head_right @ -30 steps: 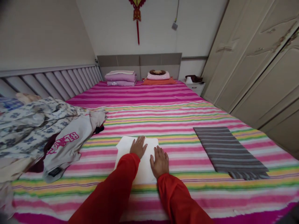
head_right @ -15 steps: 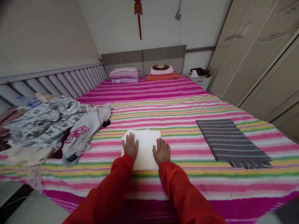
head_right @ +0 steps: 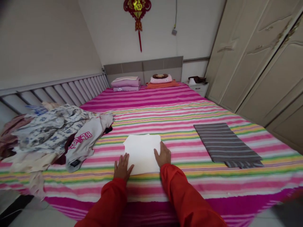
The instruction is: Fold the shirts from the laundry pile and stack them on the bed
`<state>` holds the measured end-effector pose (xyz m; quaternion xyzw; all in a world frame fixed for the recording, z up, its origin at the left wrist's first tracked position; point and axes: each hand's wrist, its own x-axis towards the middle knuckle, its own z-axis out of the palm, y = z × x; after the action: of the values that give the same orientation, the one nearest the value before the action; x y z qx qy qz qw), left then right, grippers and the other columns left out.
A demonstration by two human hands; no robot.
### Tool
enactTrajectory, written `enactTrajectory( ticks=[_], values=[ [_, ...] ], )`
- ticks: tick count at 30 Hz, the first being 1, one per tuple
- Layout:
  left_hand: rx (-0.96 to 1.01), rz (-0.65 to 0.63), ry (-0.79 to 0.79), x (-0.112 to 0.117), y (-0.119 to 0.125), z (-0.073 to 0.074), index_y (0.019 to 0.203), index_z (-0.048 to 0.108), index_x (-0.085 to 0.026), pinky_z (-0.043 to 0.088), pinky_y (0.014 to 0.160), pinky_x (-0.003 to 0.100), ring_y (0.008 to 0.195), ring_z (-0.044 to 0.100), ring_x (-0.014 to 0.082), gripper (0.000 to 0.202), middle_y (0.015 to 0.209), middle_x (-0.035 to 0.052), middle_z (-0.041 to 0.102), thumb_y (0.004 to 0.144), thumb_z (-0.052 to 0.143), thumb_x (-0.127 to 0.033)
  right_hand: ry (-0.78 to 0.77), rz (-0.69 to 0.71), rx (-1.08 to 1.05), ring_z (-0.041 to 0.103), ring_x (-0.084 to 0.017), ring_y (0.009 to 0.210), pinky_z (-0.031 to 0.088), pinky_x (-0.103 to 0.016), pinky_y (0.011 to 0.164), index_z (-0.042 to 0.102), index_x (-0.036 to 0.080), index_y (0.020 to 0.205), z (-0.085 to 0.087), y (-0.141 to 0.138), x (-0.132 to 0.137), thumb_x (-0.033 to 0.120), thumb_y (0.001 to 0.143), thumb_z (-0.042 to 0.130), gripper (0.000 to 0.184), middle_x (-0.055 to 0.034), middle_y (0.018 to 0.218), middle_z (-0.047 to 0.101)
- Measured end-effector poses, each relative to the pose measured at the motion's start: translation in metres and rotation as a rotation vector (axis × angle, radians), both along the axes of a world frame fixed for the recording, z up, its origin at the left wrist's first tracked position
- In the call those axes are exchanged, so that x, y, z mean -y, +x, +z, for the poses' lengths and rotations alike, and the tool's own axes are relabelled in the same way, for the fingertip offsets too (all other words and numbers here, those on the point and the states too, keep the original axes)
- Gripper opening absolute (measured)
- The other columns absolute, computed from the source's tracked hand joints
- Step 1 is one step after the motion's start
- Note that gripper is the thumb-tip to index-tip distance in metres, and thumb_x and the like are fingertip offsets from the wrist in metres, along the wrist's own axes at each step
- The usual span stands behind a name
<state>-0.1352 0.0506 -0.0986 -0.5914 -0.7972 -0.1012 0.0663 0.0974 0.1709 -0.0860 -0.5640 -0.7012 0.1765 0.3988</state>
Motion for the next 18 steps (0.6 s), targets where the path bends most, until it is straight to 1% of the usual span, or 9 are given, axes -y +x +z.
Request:
enactTrajectory(
  ticks=[2, 3, 4, 7, 10, 12, 14, 16, 18],
  values=[
    [0.000, 0.046, 0.026, 0.007, 0.010, -0.001, 0.145, 0.037, -0.020, 0.017, 0.112, 0.062, 0.143, 0.023, 0.0328, 0.065, 0.154, 0.0082, 0.031, 0.087, 0.044, -0.048, -0.124, -0.015, -0.191, 0.050, -0.027, 0.126, 0.035, -0.042, 0.108, 0.049, 0.013, 0.137, 0.004, 0.002, 0.002, 0.046, 0.081, 0.055, 0.065, -0.0139, 0.137, 0.054],
    [-0.005, 0.027, 0.052, 0.011, 0.017, -0.002, 0.145, 0.036, -0.019, 0.013, 0.112, 0.064, 0.144, 0.020, 0.0342, 0.070, 0.155, 0.0092, 0.029, 0.084, 0.047, -0.051, -0.200, -0.027, -0.327, 0.050, -0.027, 0.126, 0.035, -0.041, 0.108, 0.049, 0.015, 0.137, 0.005, 0.003, 0.004, 0.047, 0.078, 0.058, 0.067, -0.0126, 0.138, 0.054],
    [-0.009, -0.023, 0.077, 0.014, 0.026, -0.003, 0.146, 0.036, -0.019, 0.010, 0.113, 0.064, 0.144, 0.018, 0.0351, 0.075, 0.155, 0.0100, 0.028, 0.081, 0.052, -0.054, -0.277, -0.038, -0.471, 0.050, -0.026, 0.126, 0.036, -0.040, 0.108, 0.049, 0.016, 0.136, 0.006, 0.004, 0.007, 0.046, 0.074, 0.062, 0.070, -0.0113, 0.138, 0.054],
    [0.013, -0.289, 0.096, 0.020, 0.058, -0.003, 0.147, 0.035, -0.020, 0.005, 0.116, 0.057, 0.145, 0.016, 0.0347, 0.088, 0.155, 0.0097, 0.027, 0.071, 0.063, -0.054, -0.446, -0.025, -0.790, 0.052, -0.026, 0.124, 0.041, -0.037, 0.104, 0.055, 0.018, 0.129, 0.010, 0.007, 0.014, 0.035, 0.061, 0.072, 0.072, -0.0089, 0.131, 0.060],
    [0.090, -0.446, 0.062, 0.011, 0.092, 0.003, 0.148, 0.031, -0.020, 0.011, 0.117, 0.052, 0.145, 0.018, 0.0313, 0.086, 0.156, 0.0084, 0.026, 0.072, 0.063, -0.042, -0.576, 0.071, -0.873, 0.067, -0.028, 0.096, 0.054, -0.038, 0.082, 0.067, 0.015, 0.105, 0.018, 0.007, 0.019, 0.027, 0.055, 0.075, 0.052, -0.0098, 0.099, 0.074],
    [0.160, -0.454, 0.040, -0.002, 0.108, 0.011, 0.148, 0.031, -0.017, 0.017, 0.117, 0.050, 0.145, 0.020, 0.0288, 0.082, 0.155, 0.0087, 0.026, 0.073, 0.059, -0.031, -0.663, 0.147, -0.922, 0.070, -0.028, 0.073, 0.056, -0.037, 0.063, 0.069, 0.013, 0.087, 0.027, 0.004, 0.022, 0.027, 0.055, 0.075, 0.036, -0.0096, 0.074, 0.074],
    [0.249, -0.404, 0.052, -0.015, 0.113, 0.021, 0.147, 0.034, -0.015, 0.020, 0.116, 0.050, 0.144, 0.023, 0.0279, 0.079, 0.154, 0.0093, 0.029, 0.070, 0.056, -0.021, -0.712, 0.206, -0.971, 0.068, -0.026, 0.062, 0.054, -0.034, 0.055, 0.068, 0.012, 0.081, 0.039, 0.000, 0.027, 0.028, 0.054, 0.077, 0.032, -0.0085, 0.063, 0.071],
    [0.379, -0.360, 0.086, -0.025, 0.108, 0.033, 0.142, 0.042, -0.015, 0.026, 0.115, 0.049, 0.141, 0.031, 0.0268, 0.077, 0.151, 0.0094, 0.036, 0.067, 0.054, -0.014, -0.726, 0.262, -1.017, 0.068, -0.023, 0.061, 0.053, -0.032, 0.054, 0.068, 0.012, 0.083, 0.051, -0.004, 0.033, 0.031, 0.055, 0.079, 0.035, -0.0080, 0.064, 0.071],
    [0.557, -0.366, 0.138, -0.030, 0.094, 0.050, 0.135, 0.052, -0.016, 0.033, 0.112, 0.045, 0.133, 0.043, 0.0240, 0.070, 0.142, 0.0080, 0.050, 0.065, 0.051, -0.011, -0.738, 0.317, -1.060, 0.067, -0.021, 0.062, 0.053, -0.030, 0.054, 0.068, 0.013, 0.088, 0.062, -0.004, 0.039, 0.037, 0.058, 0.078, 0.040, -0.0083, 0.071, 0.072]
  ],
)
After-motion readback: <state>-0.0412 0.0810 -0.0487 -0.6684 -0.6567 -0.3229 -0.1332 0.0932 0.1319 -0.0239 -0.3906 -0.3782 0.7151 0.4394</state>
